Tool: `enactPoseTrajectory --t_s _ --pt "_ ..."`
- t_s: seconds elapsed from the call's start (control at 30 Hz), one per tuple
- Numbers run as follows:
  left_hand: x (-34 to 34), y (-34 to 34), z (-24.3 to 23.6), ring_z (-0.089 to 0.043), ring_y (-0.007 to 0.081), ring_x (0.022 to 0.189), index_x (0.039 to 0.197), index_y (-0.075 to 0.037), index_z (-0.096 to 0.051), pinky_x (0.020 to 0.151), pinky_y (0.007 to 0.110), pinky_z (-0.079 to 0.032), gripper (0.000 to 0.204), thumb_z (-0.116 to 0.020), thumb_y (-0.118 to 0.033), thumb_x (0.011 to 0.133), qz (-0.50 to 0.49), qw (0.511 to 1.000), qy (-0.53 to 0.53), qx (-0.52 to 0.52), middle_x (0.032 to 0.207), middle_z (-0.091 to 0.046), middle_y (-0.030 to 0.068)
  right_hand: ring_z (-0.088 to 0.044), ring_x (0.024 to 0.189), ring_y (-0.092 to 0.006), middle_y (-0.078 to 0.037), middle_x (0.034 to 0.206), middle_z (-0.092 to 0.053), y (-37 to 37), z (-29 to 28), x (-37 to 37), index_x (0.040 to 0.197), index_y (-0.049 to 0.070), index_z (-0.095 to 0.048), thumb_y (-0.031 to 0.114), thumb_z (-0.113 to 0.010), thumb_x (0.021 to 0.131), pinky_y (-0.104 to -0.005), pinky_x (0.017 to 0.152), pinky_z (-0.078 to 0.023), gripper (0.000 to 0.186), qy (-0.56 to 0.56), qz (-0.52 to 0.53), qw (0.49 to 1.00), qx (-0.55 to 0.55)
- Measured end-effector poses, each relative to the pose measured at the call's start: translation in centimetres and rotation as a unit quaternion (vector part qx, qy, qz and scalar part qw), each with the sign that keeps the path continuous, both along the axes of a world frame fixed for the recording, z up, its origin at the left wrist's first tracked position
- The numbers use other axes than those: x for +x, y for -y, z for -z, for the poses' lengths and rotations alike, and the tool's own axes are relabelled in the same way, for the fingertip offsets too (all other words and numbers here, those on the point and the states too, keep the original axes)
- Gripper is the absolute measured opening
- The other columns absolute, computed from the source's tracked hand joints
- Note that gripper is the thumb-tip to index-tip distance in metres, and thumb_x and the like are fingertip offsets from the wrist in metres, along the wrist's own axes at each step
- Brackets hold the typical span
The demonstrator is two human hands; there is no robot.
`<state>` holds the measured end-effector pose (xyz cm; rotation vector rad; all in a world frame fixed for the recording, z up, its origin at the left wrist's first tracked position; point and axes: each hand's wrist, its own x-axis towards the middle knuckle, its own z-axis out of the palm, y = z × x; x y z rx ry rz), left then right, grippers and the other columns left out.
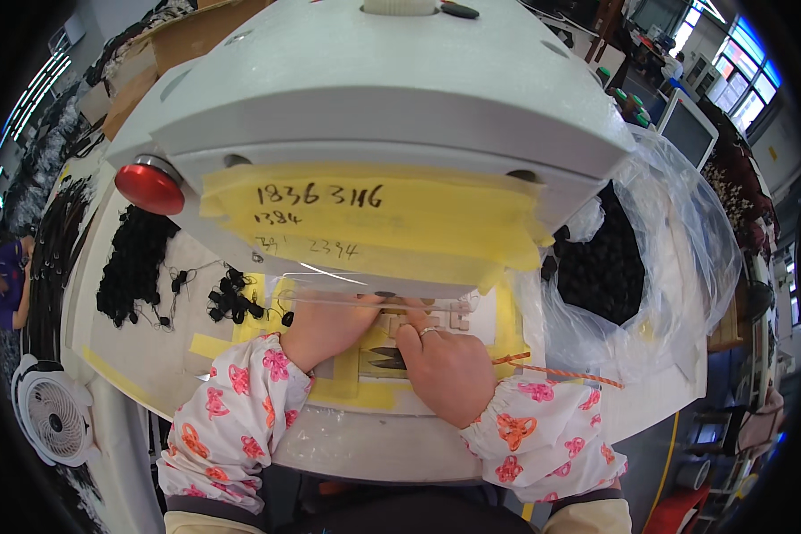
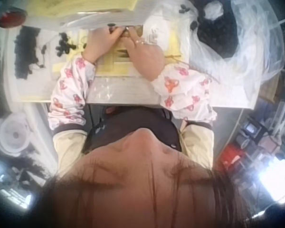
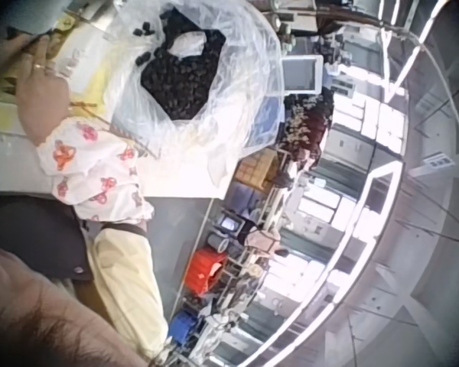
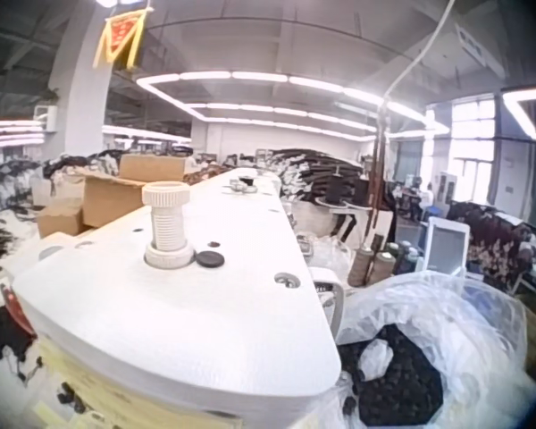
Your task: The person assembles small black leather components using an industrial sewing machine.
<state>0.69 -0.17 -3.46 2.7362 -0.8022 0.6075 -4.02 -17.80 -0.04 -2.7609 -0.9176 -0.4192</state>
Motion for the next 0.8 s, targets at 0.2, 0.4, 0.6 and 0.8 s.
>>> enactPoseTrajectory --t_s 0.2,0.4,0.6,0.8 --pt "0.2 1.2 -2.1 -0.062 0.0264 0.065 0.086 -0.009 -0.064 0.056 0.036 -0.048 0.021 -0.054 -0.027 0.086 -0.019 0.976 -0.143 -0.166 0.075 -0.066 0.0064 -0.061 0.055 -0.0174 -0.021 0.117 -0.058 0.5 0.2 -0.1 0.082 0.006 -0.048 0.009 -0.056 0.076 -0.0297 0.044 -0.047 0.010 0.017 0.022 0.999 0.018" --pt "0.2 1.7 -2.7 -0.061 0.0227 0.059 0.083 -0.004 -0.067 0.053 0.033 -0.045 0.019 -0.064 -0.022 0.078 -0.065 0.942 -0.231 -0.234 0.068 -0.064 0.0099 -0.063 0.053 -0.0218 -0.024 0.123 -0.052 0.7 1.0 0.1 0.086 0.003 -0.048 0.010 -0.053 0.078 -0.0327 0.046 -0.051 0.011 -0.001 0.019 1.000 0.010" --pt "-1.5 0.4 -3.1 -0.057 0.0217 0.050 0.070 -0.001 -0.063 0.051 0.033 -0.043 0.021 -0.068 -0.020 0.076 -0.005 0.966 -0.151 -0.208 0.057 -0.060 0.0107 -0.063 0.060 -0.0254 -0.008 0.119 -0.058 2.6 -0.3 -0.1 0.097 0.008 -0.055 0.008 -0.059 0.070 -0.0365 0.051 -0.051 0.027 -0.071 0.009 0.997 0.003" --pt "-3.3 -6.5 -3.7 -0.058 0.0273 0.056 0.070 -0.003 -0.064 0.056 0.034 -0.042 0.013 -0.068 -0.015 0.074 -0.135 0.967 -0.123 -0.177 0.062 -0.061 0.0113 -0.064 0.070 -0.0292 -0.011 0.117 -0.057 10.8 -10.2 1.3 0.100 0.007 -0.055 0.010 -0.065 0.068 -0.0371 0.059 -0.051 0.034 0.111 0.088 0.987 0.080"
